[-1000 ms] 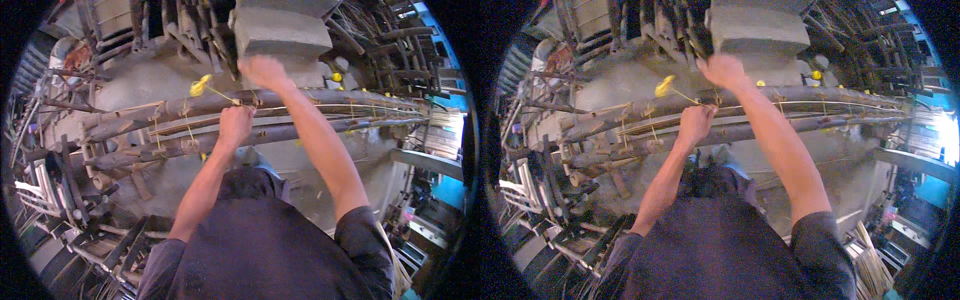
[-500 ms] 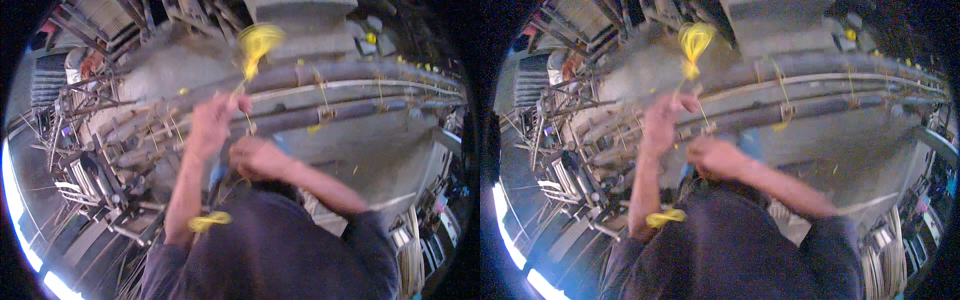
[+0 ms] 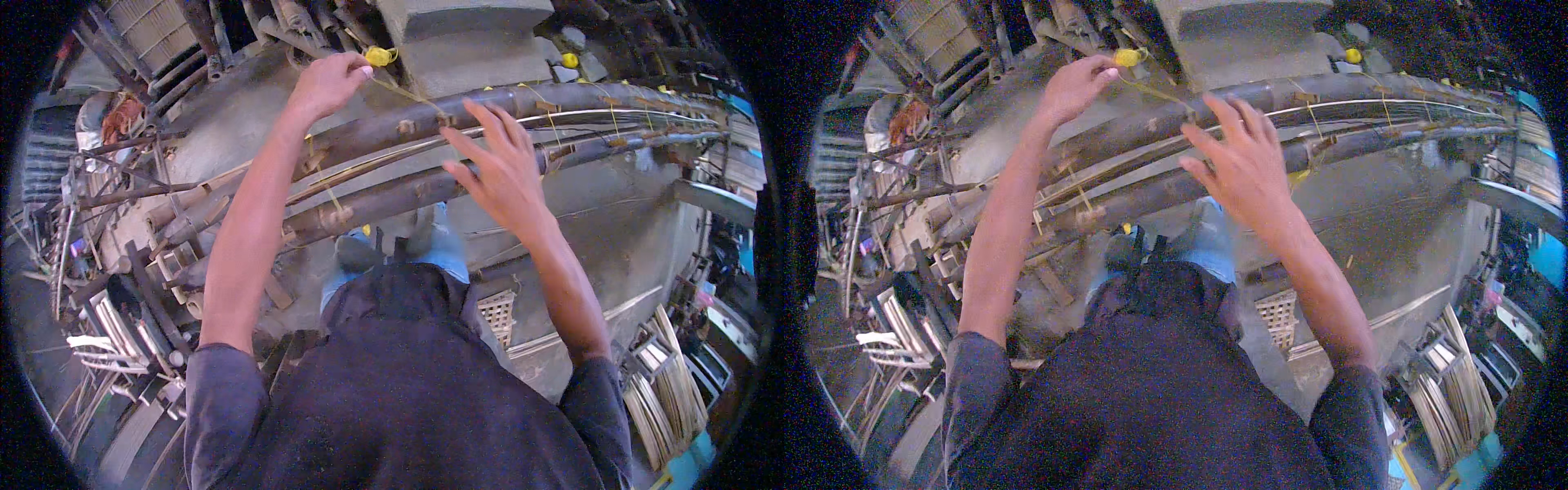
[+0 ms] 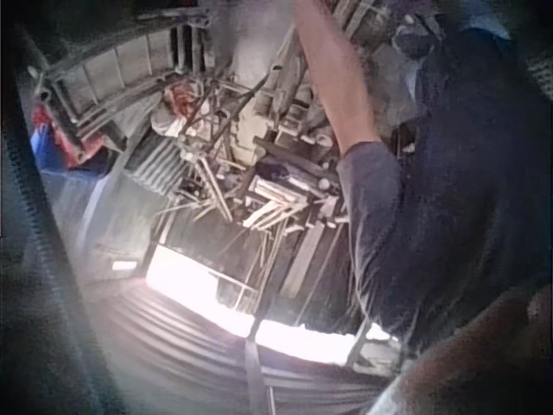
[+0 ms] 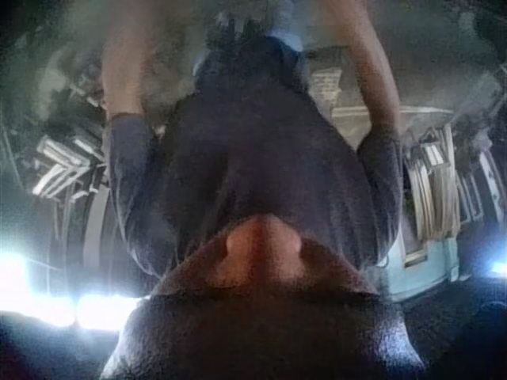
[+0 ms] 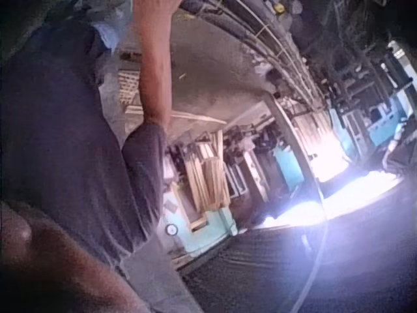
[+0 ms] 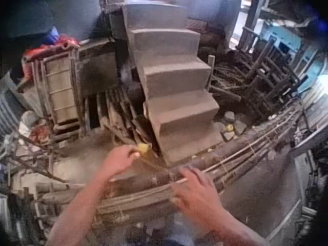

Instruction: The person repeatedly ties yellow rope around long bamboo poles laid on a wooden rack in a workshop. They pull the rope, wrap it around the poles, and secure it with knots at regular intervals. The person occasionally walks along the rack to reach different sections.

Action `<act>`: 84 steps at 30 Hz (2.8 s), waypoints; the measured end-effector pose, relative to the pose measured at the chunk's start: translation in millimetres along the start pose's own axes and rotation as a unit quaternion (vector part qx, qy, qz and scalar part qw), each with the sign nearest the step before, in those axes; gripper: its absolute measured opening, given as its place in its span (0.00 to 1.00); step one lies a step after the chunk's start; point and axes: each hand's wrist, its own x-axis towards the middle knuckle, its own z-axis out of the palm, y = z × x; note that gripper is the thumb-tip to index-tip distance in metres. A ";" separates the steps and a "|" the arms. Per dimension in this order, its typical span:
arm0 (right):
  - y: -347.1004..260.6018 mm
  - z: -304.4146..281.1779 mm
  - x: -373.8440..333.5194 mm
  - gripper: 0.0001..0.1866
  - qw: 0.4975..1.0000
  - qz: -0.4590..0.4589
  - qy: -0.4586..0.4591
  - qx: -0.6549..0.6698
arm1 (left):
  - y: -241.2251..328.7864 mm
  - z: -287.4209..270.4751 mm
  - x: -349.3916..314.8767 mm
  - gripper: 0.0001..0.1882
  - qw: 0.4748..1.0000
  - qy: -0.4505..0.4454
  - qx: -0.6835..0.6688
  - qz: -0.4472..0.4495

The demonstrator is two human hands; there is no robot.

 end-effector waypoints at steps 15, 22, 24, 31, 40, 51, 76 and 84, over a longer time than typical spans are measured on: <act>-137.6 144.3 -65.3 0.09 0.901 0.200 -0.198 0.330 | 4.6 -26.2 -180.2 0.15 0.995 -0.075 -0.027 -0.056; -212.9 3.0 132.9 0.07 0.920 -0.372 -0.111 0.055 | -2.2 39.1 -194.2 0.12 0.997 0.081 0.007 -0.018; -204.8 35.4 167.7 0.10 0.903 -0.353 -0.050 0.240 | -10.9 44.8 -193.2 0.10 0.990 0.132 -0.030 -0.031; -90.2 175.4 187.4 0.15 0.925 0.152 -0.251 0.242 | 7.5 27.4 -185.6 0.09 0.984 0.112 -0.105 -0.093; -153.3 85.1 135.1 0.16 0.735 0.072 -0.122 0.663 | 0.6 16.1 -188.6 0.12 0.974 0.078 -0.149 -0.153; -170.3 156.2 -48.9 0.12 0.919 -0.188 -0.219 0.269 | 26.6 -65.9 -147.9 0.11 0.971 0.113 -0.210 0.009; -289.2 16.2 140.5 0.09 0.941 -0.329 -0.069 0.046 | -69.3 -22.6 -244.2 0.14 0.999 -0.005 0.025 -0.042; -194.1 165.2 158.6 0.23 0.934 0.161 -0.317 -0.036 | -77.5 -14.0 -242.4 0.12 0.996 0.033 -0.044 -0.068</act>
